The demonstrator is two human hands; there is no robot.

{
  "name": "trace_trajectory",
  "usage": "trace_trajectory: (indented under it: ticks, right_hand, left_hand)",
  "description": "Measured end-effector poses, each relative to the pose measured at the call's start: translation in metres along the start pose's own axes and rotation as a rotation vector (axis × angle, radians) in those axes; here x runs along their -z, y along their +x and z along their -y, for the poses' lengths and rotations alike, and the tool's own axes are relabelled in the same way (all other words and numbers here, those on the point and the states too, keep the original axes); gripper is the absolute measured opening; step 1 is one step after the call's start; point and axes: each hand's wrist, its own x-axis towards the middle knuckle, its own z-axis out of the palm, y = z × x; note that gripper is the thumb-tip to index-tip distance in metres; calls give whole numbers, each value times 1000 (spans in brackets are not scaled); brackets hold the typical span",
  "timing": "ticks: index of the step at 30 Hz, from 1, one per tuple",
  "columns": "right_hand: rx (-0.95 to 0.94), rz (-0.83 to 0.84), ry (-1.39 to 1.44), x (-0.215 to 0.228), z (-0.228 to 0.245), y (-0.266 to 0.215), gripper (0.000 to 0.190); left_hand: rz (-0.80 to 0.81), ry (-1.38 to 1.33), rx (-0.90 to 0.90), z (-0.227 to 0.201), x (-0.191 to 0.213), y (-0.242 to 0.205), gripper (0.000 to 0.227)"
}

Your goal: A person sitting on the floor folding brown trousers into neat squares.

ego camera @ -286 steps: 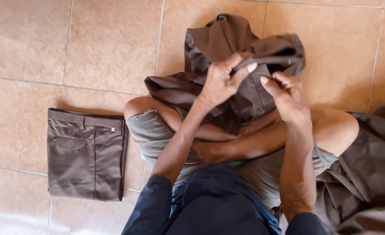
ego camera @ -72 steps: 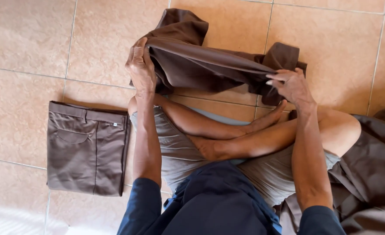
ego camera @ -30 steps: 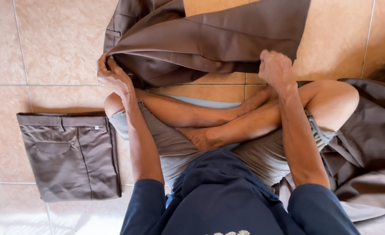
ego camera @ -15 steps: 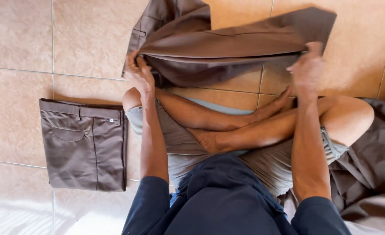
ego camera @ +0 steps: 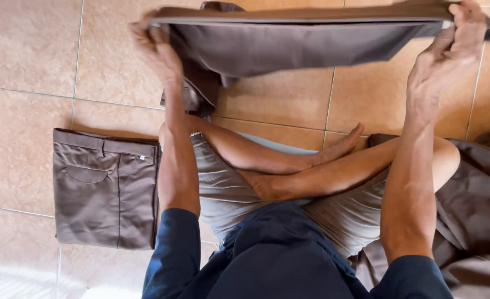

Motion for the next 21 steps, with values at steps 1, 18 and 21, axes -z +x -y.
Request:
trace_trajectory:
  ticks: [1, 18, 21]
  right_hand:
    - [12, 2, 22, 2, 16, -1, 37]
    - [-462, 1151, -330, -65, -53, -235, 24]
    - [-481, 1232, -344, -46, -32, -220, 38]
  left_hand:
    - [1, -46, -48, -10, 7, 7, 18]
    - [735, 1487, -526, -28, -5, -133, 11]
    - [981, 1159, -88, 56, -3, -176, 42]
